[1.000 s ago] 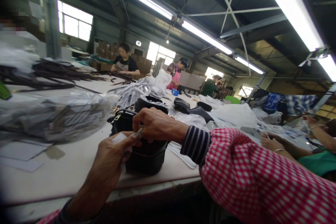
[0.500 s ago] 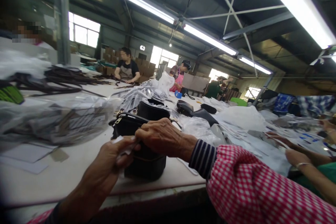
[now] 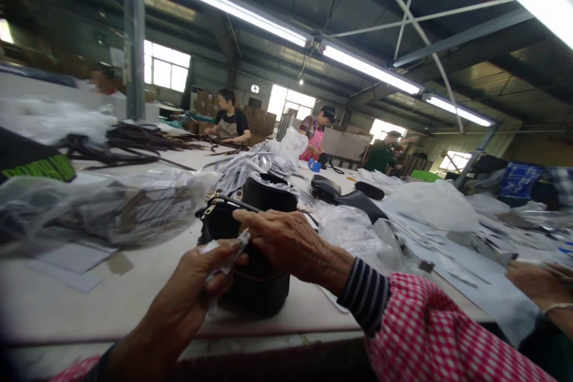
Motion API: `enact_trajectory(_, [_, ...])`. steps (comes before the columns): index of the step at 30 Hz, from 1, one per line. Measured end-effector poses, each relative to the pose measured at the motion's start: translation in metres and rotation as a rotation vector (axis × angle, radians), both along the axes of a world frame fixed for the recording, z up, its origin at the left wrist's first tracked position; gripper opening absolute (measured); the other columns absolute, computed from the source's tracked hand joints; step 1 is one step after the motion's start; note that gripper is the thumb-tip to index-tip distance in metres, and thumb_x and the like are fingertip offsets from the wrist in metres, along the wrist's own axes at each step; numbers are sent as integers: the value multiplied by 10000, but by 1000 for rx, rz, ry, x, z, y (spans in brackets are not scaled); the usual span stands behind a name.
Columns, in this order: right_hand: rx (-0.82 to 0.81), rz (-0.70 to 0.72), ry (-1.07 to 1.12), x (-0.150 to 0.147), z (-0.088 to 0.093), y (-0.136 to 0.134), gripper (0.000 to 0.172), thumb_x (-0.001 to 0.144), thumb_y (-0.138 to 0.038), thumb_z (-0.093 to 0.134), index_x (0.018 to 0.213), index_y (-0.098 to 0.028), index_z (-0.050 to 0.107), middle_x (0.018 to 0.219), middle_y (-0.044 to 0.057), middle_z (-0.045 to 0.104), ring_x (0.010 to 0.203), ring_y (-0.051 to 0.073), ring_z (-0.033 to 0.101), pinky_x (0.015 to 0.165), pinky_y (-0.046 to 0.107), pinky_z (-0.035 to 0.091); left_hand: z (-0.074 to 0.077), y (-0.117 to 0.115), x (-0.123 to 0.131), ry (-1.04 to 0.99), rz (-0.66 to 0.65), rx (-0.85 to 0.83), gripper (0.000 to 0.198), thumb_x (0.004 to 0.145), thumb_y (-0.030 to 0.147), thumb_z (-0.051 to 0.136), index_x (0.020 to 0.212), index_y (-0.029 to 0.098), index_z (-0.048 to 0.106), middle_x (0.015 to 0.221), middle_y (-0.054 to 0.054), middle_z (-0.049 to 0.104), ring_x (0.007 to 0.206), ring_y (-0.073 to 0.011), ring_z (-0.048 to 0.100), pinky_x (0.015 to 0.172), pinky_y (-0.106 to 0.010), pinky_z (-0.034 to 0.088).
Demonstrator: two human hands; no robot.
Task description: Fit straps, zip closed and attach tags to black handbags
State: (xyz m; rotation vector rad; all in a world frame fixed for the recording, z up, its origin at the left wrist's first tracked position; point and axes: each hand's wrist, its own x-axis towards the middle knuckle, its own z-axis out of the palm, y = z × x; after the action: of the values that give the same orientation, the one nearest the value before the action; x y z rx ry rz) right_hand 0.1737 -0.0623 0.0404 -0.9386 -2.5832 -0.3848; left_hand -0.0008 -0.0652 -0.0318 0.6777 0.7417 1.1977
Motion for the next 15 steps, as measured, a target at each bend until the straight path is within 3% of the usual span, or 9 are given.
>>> enact_trajectory(2, [-43, -51, 111, 5, 0, -5, 505, 935, -76, 602, 1415, -203, 515, 1074, 44, 717, 892, 153, 661, 755, 253, 469, -4, -2, 2, 9, 13, 24, 520, 582, 390, 872, 931, 42, 707, 709, -110, 710, 386, 7, 301, 383, -141, 151])
enact_trajectory(6, [-24, -54, 179, 8, -3, -11, 196, 987, -146, 579, 1151, -202, 671, 977, 34, 675, 838, 136, 637, 735, 236, 469, -8, -5, 4, -33, 34, 26, 529, 584, 385, 890, 950, 51, 705, 723, -99, 708, 394, 8, 299, 389, -144, 159])
enact_trajectory(15, [393, 187, -220, -8, -7, 0, 230, 1061, -195, 445, 946, -146, 638, 845, 58, 652, 752, 164, 559, 617, 311, 373, -2, -5, 5, -118, 28, 2, 409, 515, 331, 891, 738, 96, 641, 616, -4, 597, 424, -4, 318, 378, -131, 177])
